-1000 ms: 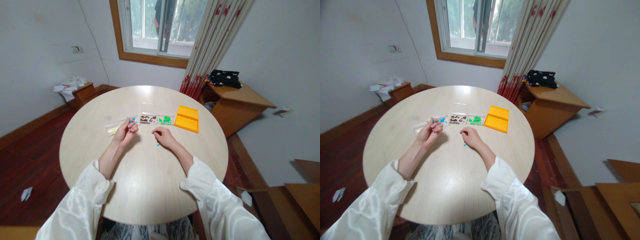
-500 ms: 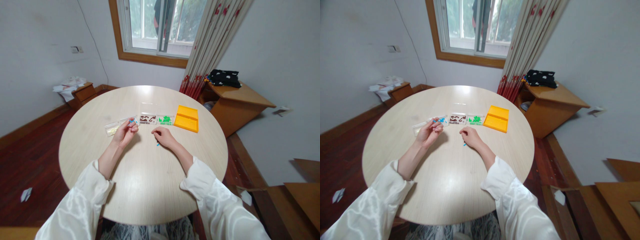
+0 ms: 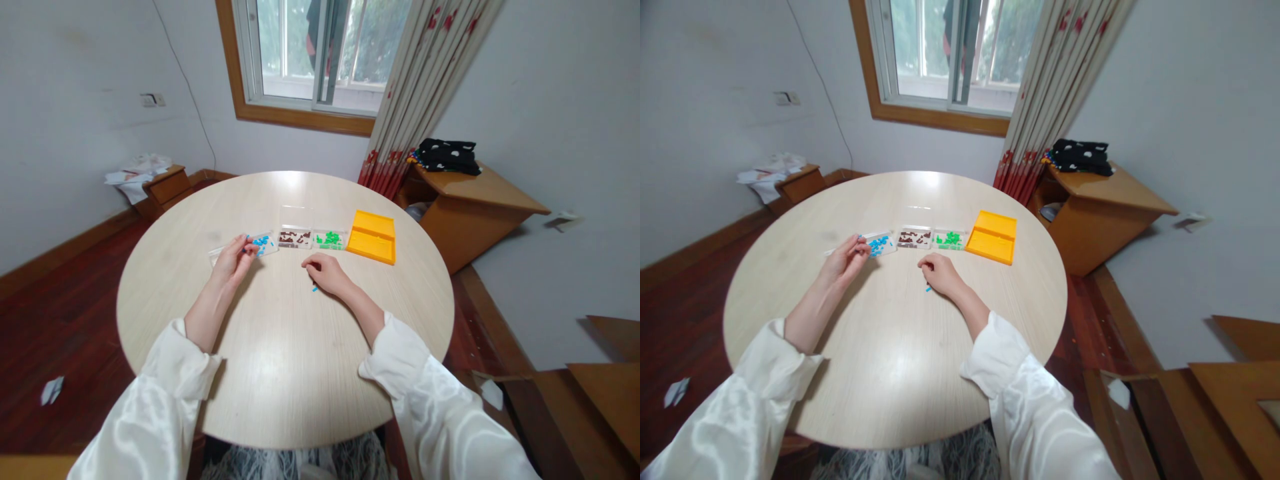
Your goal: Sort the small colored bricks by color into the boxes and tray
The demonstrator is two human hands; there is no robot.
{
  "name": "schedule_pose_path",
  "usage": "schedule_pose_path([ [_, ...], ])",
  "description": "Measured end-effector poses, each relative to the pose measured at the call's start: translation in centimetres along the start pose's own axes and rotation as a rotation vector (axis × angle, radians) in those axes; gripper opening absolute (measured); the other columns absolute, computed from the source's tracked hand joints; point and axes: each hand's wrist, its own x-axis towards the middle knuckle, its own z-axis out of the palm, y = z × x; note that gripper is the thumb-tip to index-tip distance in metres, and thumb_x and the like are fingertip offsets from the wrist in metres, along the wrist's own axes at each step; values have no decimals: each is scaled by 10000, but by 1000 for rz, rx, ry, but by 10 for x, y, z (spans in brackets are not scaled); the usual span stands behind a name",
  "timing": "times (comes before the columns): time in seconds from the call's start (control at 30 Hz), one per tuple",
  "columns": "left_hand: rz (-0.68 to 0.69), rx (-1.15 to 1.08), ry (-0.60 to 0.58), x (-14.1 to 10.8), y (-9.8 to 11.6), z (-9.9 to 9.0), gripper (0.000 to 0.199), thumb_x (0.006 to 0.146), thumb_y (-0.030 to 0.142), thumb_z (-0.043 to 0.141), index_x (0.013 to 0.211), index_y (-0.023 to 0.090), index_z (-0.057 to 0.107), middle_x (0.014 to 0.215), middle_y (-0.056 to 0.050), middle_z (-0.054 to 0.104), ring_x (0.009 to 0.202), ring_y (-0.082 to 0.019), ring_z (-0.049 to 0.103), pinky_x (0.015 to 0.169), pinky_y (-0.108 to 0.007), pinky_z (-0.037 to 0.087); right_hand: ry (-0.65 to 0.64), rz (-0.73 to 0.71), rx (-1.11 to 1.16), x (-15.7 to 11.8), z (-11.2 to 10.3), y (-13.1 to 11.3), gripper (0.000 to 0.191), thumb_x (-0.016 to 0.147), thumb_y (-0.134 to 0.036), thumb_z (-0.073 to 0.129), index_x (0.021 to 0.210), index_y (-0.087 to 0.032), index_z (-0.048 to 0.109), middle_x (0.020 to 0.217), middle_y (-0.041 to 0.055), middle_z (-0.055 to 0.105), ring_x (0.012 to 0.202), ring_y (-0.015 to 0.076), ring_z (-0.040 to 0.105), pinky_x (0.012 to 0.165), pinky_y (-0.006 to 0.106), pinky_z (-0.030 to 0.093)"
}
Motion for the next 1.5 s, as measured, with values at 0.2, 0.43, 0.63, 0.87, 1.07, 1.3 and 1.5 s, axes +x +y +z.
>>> schedule_pose_path([
  [0.2, 44, 138, 109, 6, -1, -5, 221, 861, 36, 424, 674, 109, 515, 574, -2, 533, 470, -38, 483, 529, -122, 471, -12, 14, -21, 0, -2, -4, 219, 739, -36, 494, 799, -128, 683, 755, 32, 638, 687, 108, 544, 677, 234, 414],
  [0.43, -11, 119, 101, 7, 1, -8, 220, 805, -15, 350, 870, 66, 544, 773, -109, 628, 699, -139, 647, 655, -262, 572, -13, -14, -29, 0, -2, -2, 217, 745, -48, 494, 795, -143, 683, 748, 24, 637, 683, 106, 538, 682, 236, 412],
  [0.63, -55, 51, 63, 2, 0, -4, 406, 728, -86, 325, 1056, 61, 514, 1004, -180, 623, 937, -212, 656, 710, -285, 587, -14, -8, -29, 0, -2, -1, 219, 745, -53, 493, 802, -139, 685, 750, 30, 640, 679, 107, 536, 678, 239, 418],
  [0.87, -34, 95, 18, -1, -3, -1, 246, 859, 9, 362, 1037, 49, 527, 893, -161, 665, 872, -184, 675, 750, -253, 572, -13, -8, -19, 0, -2, -1, 221, 745, -61, 491, 803, -146, 687, 749, 26, 642, 677, 107, 538, 676, 238, 420],
  [1.07, -12, 221, -4, -2, -5, 1, 199, 873, 25, 386, 826, 73, 573, 655, -75, 662, 593, -102, 656, 645, -179, 556, -14, -7, -32, 0, -2, 0, 225, 747, -50, 490, 807, -141, 687, 749, 30, 646, 680, 108, 543, 682, 238, 419],
  [1.3, -29, 286, -45, -2, -8, -2, 164, 854, 51, 448, 828, 73, 608, 601, -62, 654, 537, -96, 636, 606, -178, 552, -12, -12, -22, 1, 0, 2, 227, 744, -50, 489, 801, -146, 687, 740, 22, 641, 664, 102, 538, 663, 229, 417],
  [1.5, -76, 322, -118, -1, -11, -4, 217, 854, 33, 413, 899, 47, 625, 756, -144, 693, 739, -172, 687, 699, -244, 565, -14, -7, -31, 0, -1, 0, 228, 750, -56, 489, 803, -151, 689, 740, 23, 640, 673, 107, 543, 681, 239, 419],
])
